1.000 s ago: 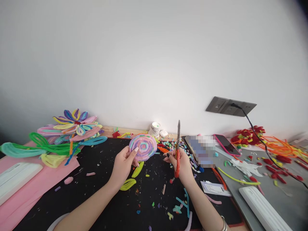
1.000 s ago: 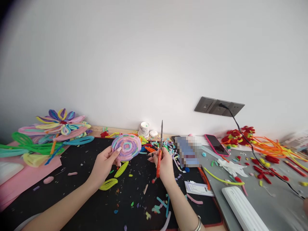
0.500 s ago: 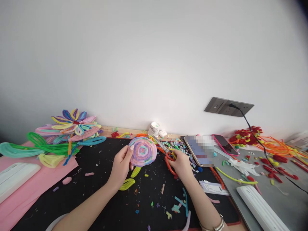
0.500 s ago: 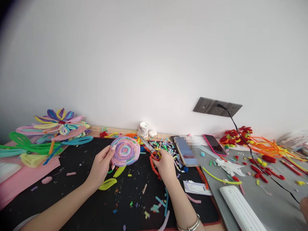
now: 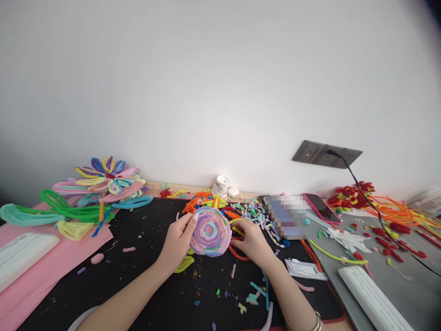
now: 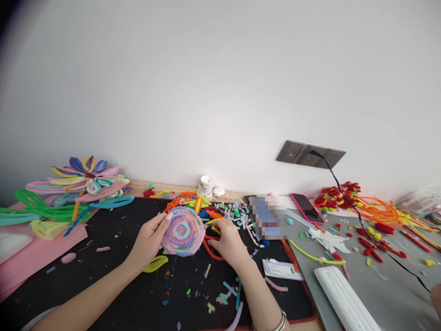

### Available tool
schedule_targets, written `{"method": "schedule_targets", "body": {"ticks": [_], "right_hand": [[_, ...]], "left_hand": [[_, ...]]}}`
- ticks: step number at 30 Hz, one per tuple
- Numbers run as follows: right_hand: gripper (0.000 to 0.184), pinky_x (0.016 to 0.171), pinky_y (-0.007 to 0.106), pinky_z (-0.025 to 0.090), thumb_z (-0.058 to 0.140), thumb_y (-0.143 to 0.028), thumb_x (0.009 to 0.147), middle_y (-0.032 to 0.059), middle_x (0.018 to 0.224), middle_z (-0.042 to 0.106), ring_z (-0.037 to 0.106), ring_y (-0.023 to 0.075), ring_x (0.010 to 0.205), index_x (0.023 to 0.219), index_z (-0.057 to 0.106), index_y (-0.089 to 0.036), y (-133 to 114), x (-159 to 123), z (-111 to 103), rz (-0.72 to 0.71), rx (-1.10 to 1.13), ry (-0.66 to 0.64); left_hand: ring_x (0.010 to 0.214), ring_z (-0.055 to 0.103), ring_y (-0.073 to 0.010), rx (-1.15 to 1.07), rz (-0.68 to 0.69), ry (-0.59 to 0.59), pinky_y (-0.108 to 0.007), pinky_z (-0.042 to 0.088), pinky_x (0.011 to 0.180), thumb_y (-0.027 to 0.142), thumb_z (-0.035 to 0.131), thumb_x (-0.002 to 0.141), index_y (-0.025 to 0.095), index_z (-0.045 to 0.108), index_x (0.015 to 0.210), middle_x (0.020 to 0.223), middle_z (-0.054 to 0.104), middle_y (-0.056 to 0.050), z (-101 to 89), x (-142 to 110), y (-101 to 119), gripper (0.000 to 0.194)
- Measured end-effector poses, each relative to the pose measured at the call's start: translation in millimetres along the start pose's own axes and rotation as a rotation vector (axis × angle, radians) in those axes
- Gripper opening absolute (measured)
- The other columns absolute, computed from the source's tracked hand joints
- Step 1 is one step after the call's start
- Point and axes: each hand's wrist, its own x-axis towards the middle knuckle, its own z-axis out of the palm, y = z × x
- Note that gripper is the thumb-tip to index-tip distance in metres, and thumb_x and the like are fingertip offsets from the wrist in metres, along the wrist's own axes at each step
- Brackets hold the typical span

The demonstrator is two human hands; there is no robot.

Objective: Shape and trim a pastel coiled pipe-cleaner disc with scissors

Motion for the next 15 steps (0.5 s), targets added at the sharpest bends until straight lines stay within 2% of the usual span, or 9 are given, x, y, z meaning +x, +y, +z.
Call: {"method": "schedule_targets", "body": {"ticks": [4,6,9,12,13,15], "right_hand": [[0.015,0.074,0.032,0.044,0.063,-0.019,0.074,0.0061,0.088,0.065,0.058,0.0213,0.083,0.089,0.064,-0.018,-3.3,-1.4,-6.8,0.001,0.041,-0.018],[0.007,0.071,0.031,0.043,0.058,-0.022,0.078,0.0046,0.081,0.064,0.057,0.0201,0.077,0.081,0.062,-0.018,-3.9,-2.2,-10.4,0.014,0.063,0.023],[0.008,0.07,0.03,0.043,0.054,-0.023,0.082,0.0036,0.079,0.063,0.055,0.0183,0.073,0.081,0.06,-0.018,-7.7,-4.2,-13.2,0.0,0.154,0.124],[0.011,0.059,0.025,0.04,0.055,-0.029,0.084,0.0009,0.075,0.06,0.051,0.015,0.064,0.088,0.059,-0.019,-14.4,-7.2,-9.7,-0.048,0.373,0.038],[0.014,0.054,0.024,0.037,0.054,-0.032,0.085,-0.0009,0.067,0.055,0.047,0.0138,0.058,0.08,0.057,-0.02,-16.2,-8.1,-7.4,-0.057,0.42,0.003],[0.03,0.049,0.023,0.03,0.051,-0.038,0.088,-0.0035,0.058,0.041,0.038,0.012,0.052,0.064,0.047,-0.02,-18.2,-9.5,-2.3,-0.053,0.452,0.004]], "left_hand": [[0.061,0.046,-0.0162,0.061,-0.001,-0.067,-0.025,0.038,0.056,0.046,0.047,0.088,0.019,0.057,0.07,0.063,0.051,0.001,-1.3,-0.2,-2.2,0.034],[0.062,0.047,-0.0167,0.072,-0.007,-0.074,-0.025,0.038,0.057,0.045,0.048,0.088,0.018,0.058,0.071,0.065,0.053,0.0,-1.7,-0.2,-4.0,0.033],[0.061,0.046,-0.0157,0.073,0.013,-0.089,-0.024,0.037,0.056,0.044,0.049,0.088,0.018,0.058,0.071,0.064,0.052,0.001,-0.8,-0.4,-6.1,0.032],[0.059,0.046,-0.0143,0.052,0.017,-0.158,-0.023,0.038,0.055,0.044,0.051,0.087,0.017,0.058,0.068,0.061,0.051,0.002,2.0,-0.6,-6.9,0.033],[0.06,0.048,-0.0147,0.028,0.011,-0.192,-0.023,0.039,0.056,0.044,0.053,0.086,0.017,0.06,0.069,0.062,0.053,0.002,3.1,-0.7,-6.8,0.032],[0.067,0.055,-0.0169,-0.053,-0.016,-0.271,-0.025,0.045,0.062,0.042,0.058,0.083,0.017,0.063,0.077,0.07,0.061,0.0,5.4,-0.8,-6.4,0.027]]}}
